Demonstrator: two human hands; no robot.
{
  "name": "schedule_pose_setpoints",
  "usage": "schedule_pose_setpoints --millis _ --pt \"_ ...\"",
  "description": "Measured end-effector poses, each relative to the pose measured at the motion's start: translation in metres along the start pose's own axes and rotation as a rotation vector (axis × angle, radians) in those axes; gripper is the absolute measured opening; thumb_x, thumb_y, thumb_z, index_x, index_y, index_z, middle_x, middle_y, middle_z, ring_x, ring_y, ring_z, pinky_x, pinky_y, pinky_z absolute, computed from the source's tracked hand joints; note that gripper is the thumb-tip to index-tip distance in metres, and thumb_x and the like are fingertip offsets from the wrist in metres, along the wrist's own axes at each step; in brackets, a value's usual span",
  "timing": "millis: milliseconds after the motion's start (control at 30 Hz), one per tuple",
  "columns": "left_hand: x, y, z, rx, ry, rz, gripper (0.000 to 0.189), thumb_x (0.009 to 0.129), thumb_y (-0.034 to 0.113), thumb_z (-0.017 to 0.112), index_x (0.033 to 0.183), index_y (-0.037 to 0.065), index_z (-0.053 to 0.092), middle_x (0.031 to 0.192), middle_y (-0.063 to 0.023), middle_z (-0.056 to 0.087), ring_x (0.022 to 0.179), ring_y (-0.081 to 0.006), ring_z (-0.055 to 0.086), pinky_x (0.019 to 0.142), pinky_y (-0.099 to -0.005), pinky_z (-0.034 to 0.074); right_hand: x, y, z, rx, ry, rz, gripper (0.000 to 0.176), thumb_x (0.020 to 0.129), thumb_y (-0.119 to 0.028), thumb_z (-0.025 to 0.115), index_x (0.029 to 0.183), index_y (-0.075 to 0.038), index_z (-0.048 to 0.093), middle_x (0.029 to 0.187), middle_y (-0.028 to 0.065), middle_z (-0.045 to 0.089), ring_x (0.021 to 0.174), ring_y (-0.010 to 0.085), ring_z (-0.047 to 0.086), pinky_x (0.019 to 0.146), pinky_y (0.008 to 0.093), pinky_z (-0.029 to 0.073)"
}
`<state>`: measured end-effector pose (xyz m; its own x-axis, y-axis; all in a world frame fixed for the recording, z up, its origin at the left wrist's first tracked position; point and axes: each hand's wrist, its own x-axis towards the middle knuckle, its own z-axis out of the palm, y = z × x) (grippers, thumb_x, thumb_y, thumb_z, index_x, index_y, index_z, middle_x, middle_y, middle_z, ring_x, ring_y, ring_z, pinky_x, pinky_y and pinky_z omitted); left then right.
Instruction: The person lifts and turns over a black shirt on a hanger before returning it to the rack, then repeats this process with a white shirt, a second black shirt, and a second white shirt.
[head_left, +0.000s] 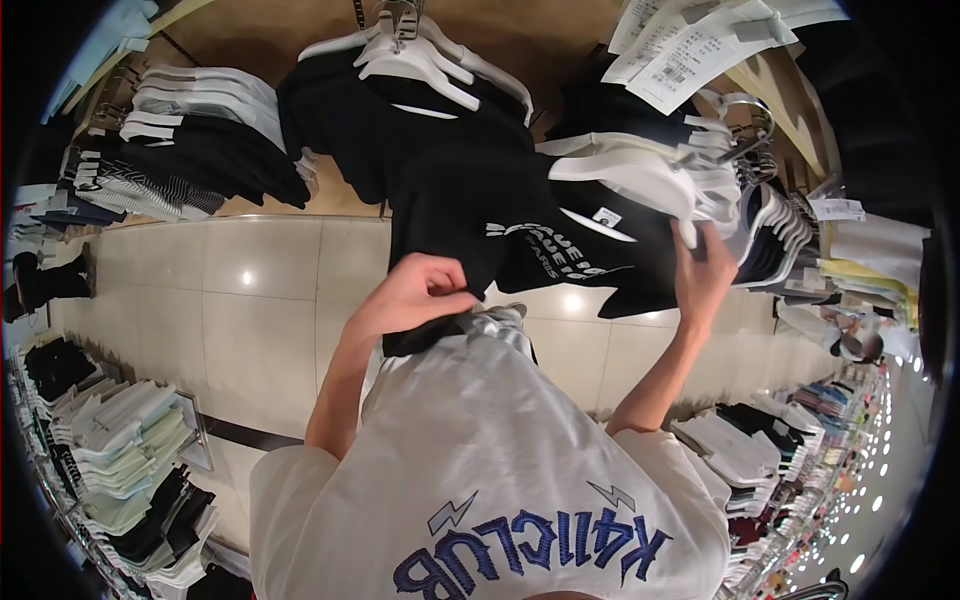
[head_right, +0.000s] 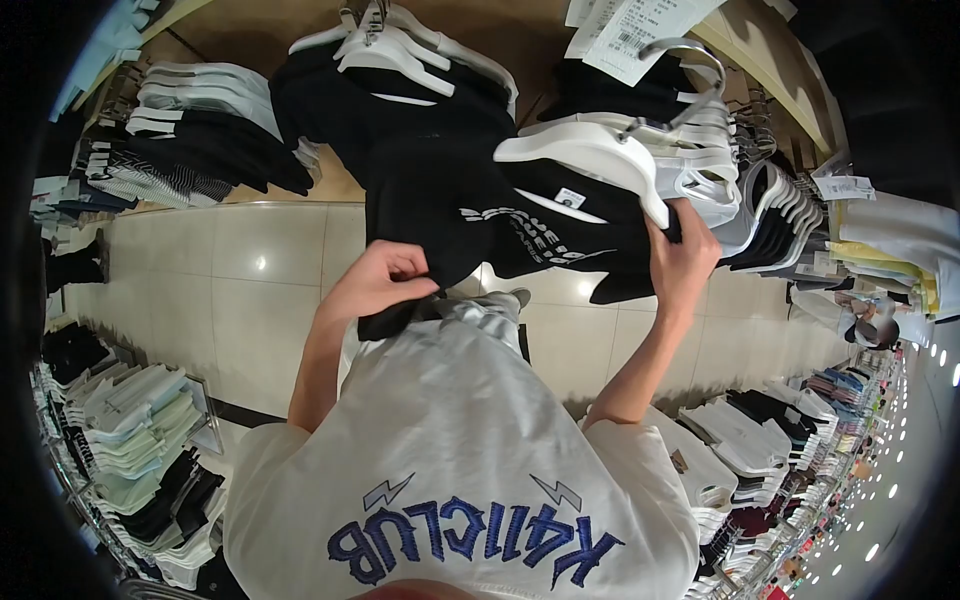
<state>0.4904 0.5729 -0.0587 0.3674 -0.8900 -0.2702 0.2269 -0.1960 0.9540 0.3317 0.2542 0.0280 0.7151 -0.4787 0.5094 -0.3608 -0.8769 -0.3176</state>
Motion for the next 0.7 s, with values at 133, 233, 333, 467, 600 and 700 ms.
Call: schedule_pose_setpoints --millis 133,233,333,467,600,700 --pt "0.006 -0.006 0.012 -0.144 -0.187 -0.081 0.016 0.088 0.012 0.071 0.080 0.002 0.061 0.073 0.0039 0.058 0.071 -0.0018 0.050 0.064 -0.0211 0.039 0.001 -0.010 0.006 0.063 -0.044 0.052 0.019 0.078 -0.010 0.076 0.088 0.000 0.063 0.071 0.0154 0.062 0.059 0.0330 0.053 0.059 0.0332 0.045" --pt "0.010 -0.012 0.021 -0.134 -0.132 0.032 0.014 0.093 0.013 0.066 0.085 0.002 0.061 0.076 0.0060 0.054 0.072 -0.0019 0.046 0.064 -0.0207 0.037 0.003 -0.013 0.007 0.061 -0.059 0.035 0.020 0.078 -0.010 0.077 0.088 0.000 0.063 0.070 0.0147 0.061 0.058 0.0310 0.051 0.057 0.0322 0.044" --pt "0.007 -0.005 0.019 -0.064 0.017 0.034 0.013 0.098 0.015 0.058 0.092 0.003 0.058 0.078 0.0078 0.049 0.073 -0.0019 0.041 0.063 -0.0207 0.035 0.002 -0.014 0.013 0.093 -0.062 0.043 0.022 0.078 -0.011 0.077 0.087 0.002 0.062 0.066 0.0124 0.051 0.057 0.0230 0.041 0.054 0.0298 0.039" --pt "0.008 -0.004 0.015 -0.066 0.071 -0.061 0.016 0.099 0.019 0.058 0.090 0.005 0.057 0.079 0.0070 0.047 0.076 -0.0015 0.042 0.066 -0.0193 0.035 0.003 -0.016 0.016 0.075 -0.067 0.027 0.020 0.077 -0.010 0.078 0.086 -0.001 0.062 0.067 0.0127 0.058 0.055 0.0277 0.048 0.055 0.0316 0.042" --pt "0.016 -0.011 0.029 -0.145 0.201 0.020 0.025 0.099 0.024 0.056 0.083 0.005 0.054 0.070 0.0089 0.039 0.068 -0.0015 0.035 0.058 -0.0215 0.028 0.006 -0.021 0.020 0.101 -0.090 0.020 0.021 0.076 -0.011 0.078 0.086 -0.001 0.062 0.067 0.0127 0.058 0.055 0.0283 0.049 0.055 0.0321 0.042" --pt "0.018 -0.012 0.035 -0.201 0.304 -0.011 0.028 0.100 0.025 0.055 0.080 0.005 0.053 0.071 0.0096 0.037 0.068 -0.0013 0.032 0.058 -0.0219 0.026 0.007 -0.027 0.023 0.091 -0.094 0.000 0.022 0.075 -0.011 0.078 0.085 -0.001 0.061 0.067 0.0129 0.058 0.056 0.0296 0.050 0.055 0.0331 0.042"
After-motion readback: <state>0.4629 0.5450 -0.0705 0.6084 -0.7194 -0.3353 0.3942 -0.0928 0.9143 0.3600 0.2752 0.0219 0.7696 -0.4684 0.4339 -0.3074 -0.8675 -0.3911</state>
